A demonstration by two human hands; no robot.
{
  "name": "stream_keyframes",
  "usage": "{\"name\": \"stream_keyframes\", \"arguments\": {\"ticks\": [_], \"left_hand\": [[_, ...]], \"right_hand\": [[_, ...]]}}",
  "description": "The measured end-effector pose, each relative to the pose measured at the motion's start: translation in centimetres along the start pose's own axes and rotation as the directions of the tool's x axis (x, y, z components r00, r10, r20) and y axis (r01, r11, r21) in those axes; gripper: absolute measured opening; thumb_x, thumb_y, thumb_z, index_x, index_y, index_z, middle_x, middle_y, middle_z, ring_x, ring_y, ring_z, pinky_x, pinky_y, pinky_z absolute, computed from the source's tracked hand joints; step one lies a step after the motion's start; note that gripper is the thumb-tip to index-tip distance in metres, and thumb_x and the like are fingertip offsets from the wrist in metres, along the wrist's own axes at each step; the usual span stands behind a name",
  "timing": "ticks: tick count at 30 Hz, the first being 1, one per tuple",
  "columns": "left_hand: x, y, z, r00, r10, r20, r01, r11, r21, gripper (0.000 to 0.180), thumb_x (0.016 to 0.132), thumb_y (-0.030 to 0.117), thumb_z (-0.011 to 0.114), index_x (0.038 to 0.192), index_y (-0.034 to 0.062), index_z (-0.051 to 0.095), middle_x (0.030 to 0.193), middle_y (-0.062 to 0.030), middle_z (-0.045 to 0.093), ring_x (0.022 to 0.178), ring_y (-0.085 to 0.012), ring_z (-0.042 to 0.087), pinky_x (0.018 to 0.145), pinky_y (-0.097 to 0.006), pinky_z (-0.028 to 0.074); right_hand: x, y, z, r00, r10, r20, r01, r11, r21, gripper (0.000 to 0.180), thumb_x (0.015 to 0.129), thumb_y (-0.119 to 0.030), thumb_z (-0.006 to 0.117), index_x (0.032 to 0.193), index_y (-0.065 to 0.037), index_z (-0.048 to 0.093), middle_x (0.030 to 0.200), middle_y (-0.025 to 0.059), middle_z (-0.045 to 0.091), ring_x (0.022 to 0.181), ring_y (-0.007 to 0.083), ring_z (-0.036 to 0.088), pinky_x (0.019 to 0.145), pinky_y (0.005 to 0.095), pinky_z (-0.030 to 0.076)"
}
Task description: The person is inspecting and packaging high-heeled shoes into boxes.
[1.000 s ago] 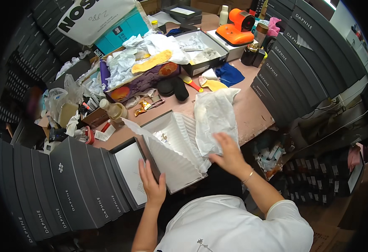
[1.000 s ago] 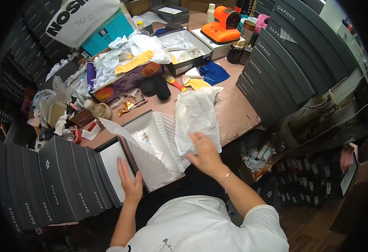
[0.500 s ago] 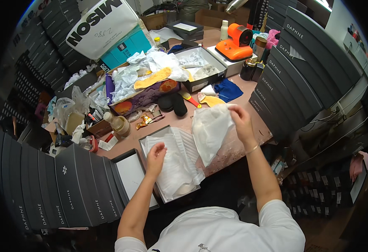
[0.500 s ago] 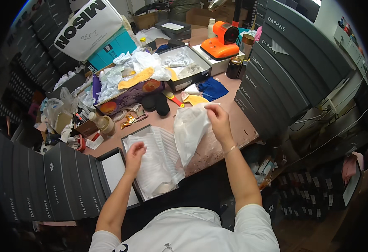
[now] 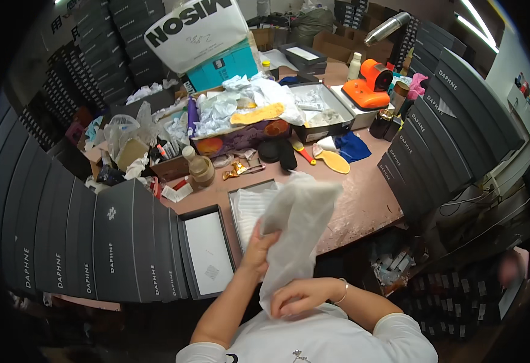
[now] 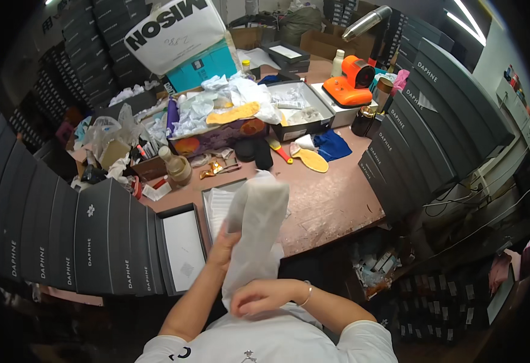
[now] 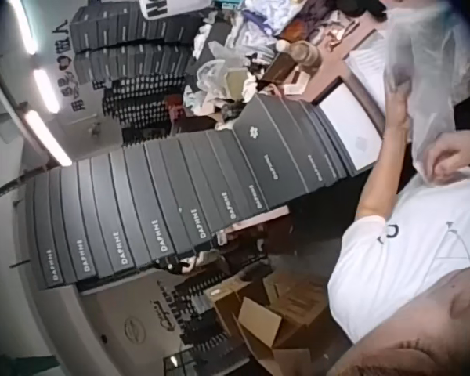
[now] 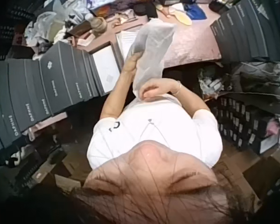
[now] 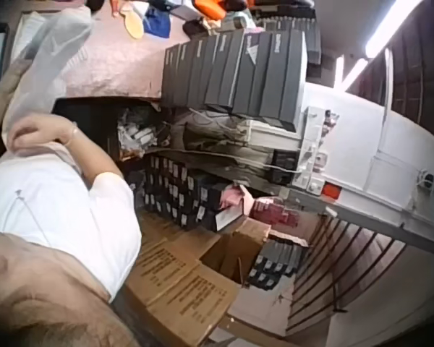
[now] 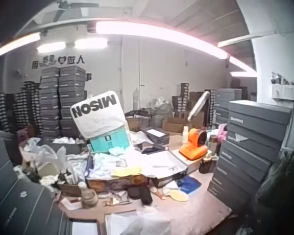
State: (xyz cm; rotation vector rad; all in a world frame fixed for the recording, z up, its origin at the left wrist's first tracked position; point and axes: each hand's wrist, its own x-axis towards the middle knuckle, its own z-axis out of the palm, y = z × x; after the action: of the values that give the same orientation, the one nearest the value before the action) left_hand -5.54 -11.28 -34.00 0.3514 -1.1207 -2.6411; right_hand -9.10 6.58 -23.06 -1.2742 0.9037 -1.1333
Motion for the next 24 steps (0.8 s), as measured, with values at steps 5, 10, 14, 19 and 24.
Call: {"name": "stream_keyframes", "arguments": {"ticks": [5, 10, 14, 19, 24], "left_hand": [[-3.2, 11.6, -0.1, 0.998, 0.068, -0.001, -0.061, 0.899, 0.434, 0.062, 0.082, -0.002, 0.065, 0.139, 0.0087, 0.041, 0.123, -0.0056, 0.057, 0.111, -0.0160, 0.055, 0.096, -0.031, 0.045], [-0.4, 7.7, 1.1, 0.877, 0.342, -0.336, -0.281, 0.935, 0.217, 0.058, 0.094, 0.016, 0.058, 0.144, 0.0081, 0.030, 0.133, -0.0103, 0.048, 0.119, -0.0205, 0.050, 0.100, -0.035, 0.043], [0.0, -2.1, 0.5, 0.950, 0.187, -0.250, -0.038, 0.864, 0.502, 0.064, 0.096, 0.035, 0.051, 0.144, 0.0015, 0.025, 0.136, -0.0190, 0.042, 0.126, -0.0303, 0.043, 0.106, -0.039, 0.033], [0.7, -3.7, -2.2, 0.966, 0.095, -0.241, 0.124, 0.647, 0.752, 0.087, 0.082, 0.042, 0.068, 0.140, -0.0090, 0.029, 0.136, -0.0287, 0.038, 0.128, -0.0383, 0.039, 0.108, -0.041, 0.031], [1.8, -2.6, -0.7, 0.975, 0.114, -0.189, 0.122, 0.434, 0.892, 0.084, 0.071, 0.029, 0.077, 0.136, -0.0063, 0.037, 0.130, -0.0269, 0.046, 0.124, -0.0386, 0.044, 0.106, -0.042, 0.035]], "right_hand": [[-4.9, 0.3, -0.8, 0.841, -0.094, -0.533, 0.466, 0.627, 0.624, 0.075, 0.097, -0.042, 0.049, 0.152, -0.014, 0.007, 0.152, 0.0130, 0.022, 0.129, 0.0309, 0.044, 0.091, 0.0451, 0.052], [1.8, 2.2, -1.7, 0.751, 0.091, -0.654, -0.194, 0.977, -0.086, 0.093, 0.085, -0.019, 0.067, 0.152, -0.008, 0.004, 0.146, 0.0211, 0.026, 0.124, 0.0295, 0.045, 0.097, 0.0365, 0.040], [3.1, 8.8, -6.5, 0.726, 0.167, -0.667, -0.626, 0.560, -0.542, 0.080, 0.087, -0.017, 0.065, 0.148, -0.002, 0.017, 0.107, 0.0165, 0.063, 0.084, 0.0220, 0.066, 0.072, 0.0351, 0.052], [0.9, 3.5, -11.0, 0.568, 0.121, -0.814, -0.544, 0.797, -0.261, 0.046, 0.085, -0.021, 0.067, 0.121, 0.005, 0.056, 0.097, 0.0218, 0.067, 0.075, 0.0303, 0.068, 0.068, 0.0361, 0.052], [-1.8, 16.8, -19.4, 0.513, -0.559, -0.651, -0.731, 0.113, -0.673, 0.042, 0.088, -0.021, 0.062, 0.122, 0.002, 0.054, 0.116, 0.0217, 0.059, 0.085, 0.0310, 0.065, 0.076, 0.0365, 0.052]]}}
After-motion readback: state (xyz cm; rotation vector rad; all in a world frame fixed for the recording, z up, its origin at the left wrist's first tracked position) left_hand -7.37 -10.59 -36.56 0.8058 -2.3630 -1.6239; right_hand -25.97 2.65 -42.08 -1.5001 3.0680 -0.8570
